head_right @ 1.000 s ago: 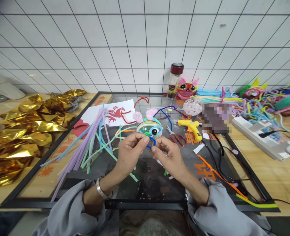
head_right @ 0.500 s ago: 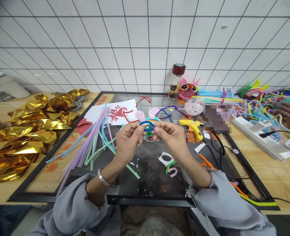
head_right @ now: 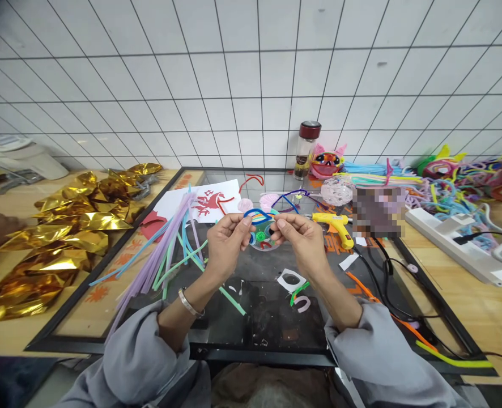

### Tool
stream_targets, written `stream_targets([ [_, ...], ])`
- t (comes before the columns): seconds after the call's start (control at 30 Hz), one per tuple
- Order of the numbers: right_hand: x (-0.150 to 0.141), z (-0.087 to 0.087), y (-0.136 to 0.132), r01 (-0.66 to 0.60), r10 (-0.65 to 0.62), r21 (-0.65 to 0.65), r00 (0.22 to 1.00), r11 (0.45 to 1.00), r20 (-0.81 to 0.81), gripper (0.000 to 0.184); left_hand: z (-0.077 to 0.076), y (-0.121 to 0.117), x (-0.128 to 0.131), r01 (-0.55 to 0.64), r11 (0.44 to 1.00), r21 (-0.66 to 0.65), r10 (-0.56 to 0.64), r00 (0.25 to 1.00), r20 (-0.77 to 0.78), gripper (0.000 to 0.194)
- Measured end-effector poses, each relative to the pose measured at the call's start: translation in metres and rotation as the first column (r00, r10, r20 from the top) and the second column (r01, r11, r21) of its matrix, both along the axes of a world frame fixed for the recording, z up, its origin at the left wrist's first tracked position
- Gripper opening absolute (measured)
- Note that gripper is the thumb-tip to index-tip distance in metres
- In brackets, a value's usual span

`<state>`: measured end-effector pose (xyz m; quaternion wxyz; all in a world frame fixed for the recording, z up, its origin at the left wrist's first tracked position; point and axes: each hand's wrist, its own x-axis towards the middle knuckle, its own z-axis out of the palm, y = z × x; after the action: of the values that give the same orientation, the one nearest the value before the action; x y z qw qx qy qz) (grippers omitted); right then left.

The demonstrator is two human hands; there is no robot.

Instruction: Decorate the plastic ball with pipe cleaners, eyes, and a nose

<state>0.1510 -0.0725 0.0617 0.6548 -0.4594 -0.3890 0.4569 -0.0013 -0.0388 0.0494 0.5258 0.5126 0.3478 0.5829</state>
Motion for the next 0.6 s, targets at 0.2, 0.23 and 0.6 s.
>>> stream_targets([
  [0.2, -0.0051, -0.0059, 0.002, 0.107, -0.119, 0.087, 0.982, 0.99, 0.148, 0.028, -0.003, -0.0026, -0.0006, 0.014, 1.0, -0.015, -0.014, 1.0, -0.027, 0.04],
  [0.23, -0.0054, -0.0063, 0.0021, 0.115, -0.13, 0.101, 0.978, 0.988, 0.162, 0.027, -0.0035, -0.003, -0.0005, 0.017, 1.0, -0.015, -0.018, 1.0, -0.026, 0.04],
  [0.6, -0.0075, -0.0084, -0.0031, 0.096, -0.128, 0.155, 0.969, 0.983, 0.212, 0.023, -0.0066, -0.008, -0.0018, 0.03, 1.0, -0.001, -0.03, 0.999, -0.03, 0.035],
])
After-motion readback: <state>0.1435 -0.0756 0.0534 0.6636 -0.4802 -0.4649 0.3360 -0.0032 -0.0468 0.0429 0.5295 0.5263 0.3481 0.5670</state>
